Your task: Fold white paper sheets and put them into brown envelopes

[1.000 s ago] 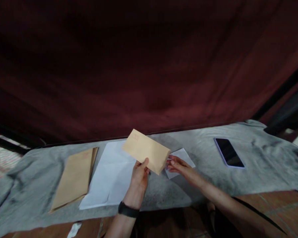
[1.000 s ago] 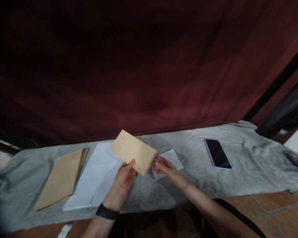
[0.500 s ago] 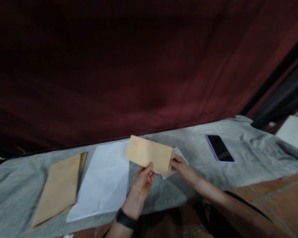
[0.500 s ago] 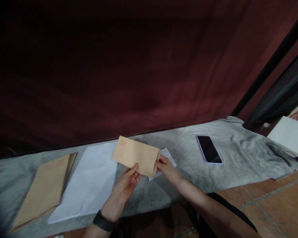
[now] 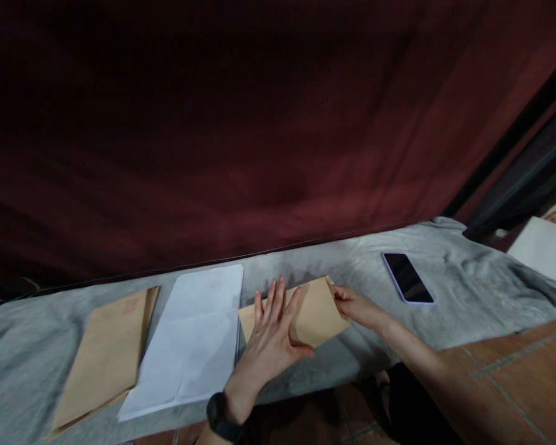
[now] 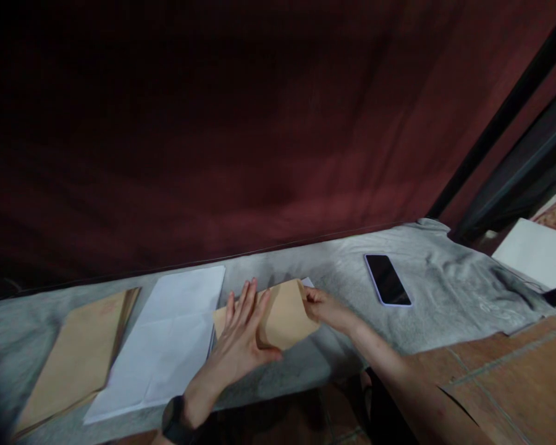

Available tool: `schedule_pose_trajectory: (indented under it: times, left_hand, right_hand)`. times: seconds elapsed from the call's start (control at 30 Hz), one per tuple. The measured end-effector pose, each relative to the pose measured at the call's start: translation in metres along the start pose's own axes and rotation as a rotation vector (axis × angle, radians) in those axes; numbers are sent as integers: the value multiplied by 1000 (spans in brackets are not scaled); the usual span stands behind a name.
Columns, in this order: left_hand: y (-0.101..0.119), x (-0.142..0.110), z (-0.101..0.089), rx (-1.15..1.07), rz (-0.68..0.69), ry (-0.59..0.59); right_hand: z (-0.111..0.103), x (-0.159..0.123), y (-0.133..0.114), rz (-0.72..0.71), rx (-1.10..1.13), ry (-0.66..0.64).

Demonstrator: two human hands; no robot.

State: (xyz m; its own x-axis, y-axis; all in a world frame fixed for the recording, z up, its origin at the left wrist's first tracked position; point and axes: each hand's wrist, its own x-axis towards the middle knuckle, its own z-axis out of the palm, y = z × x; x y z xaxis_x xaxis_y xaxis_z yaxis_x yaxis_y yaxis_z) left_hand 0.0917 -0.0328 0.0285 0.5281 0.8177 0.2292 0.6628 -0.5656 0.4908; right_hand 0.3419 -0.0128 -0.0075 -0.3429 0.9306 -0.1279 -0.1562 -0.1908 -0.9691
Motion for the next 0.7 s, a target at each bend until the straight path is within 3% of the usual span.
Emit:
schedule_pose_trajectory:
  times: [0.13, 0.3, 0.4, 0.5, 0.7]
  left_hand:
    - [-9, -3, 10, 104, -15, -206]
    - [-21, 4, 13, 29, -47, -267]
    - [-23, 8, 17, 53, -4, -239]
    - [-20, 8, 22, 154, 21, -133]
    - [-9, 7, 26, 324, 61, 10]
  right_hand:
    - [-3, 0, 2, -19, -14, -52]
    - [-8, -2, -3, -24, -25, -64]
    - [-10, -4, -7, -28, -53, -81]
    - [-12, -4, -9, -41, -100, -75]
    - [-17, -1, 2, 1, -85, 28]
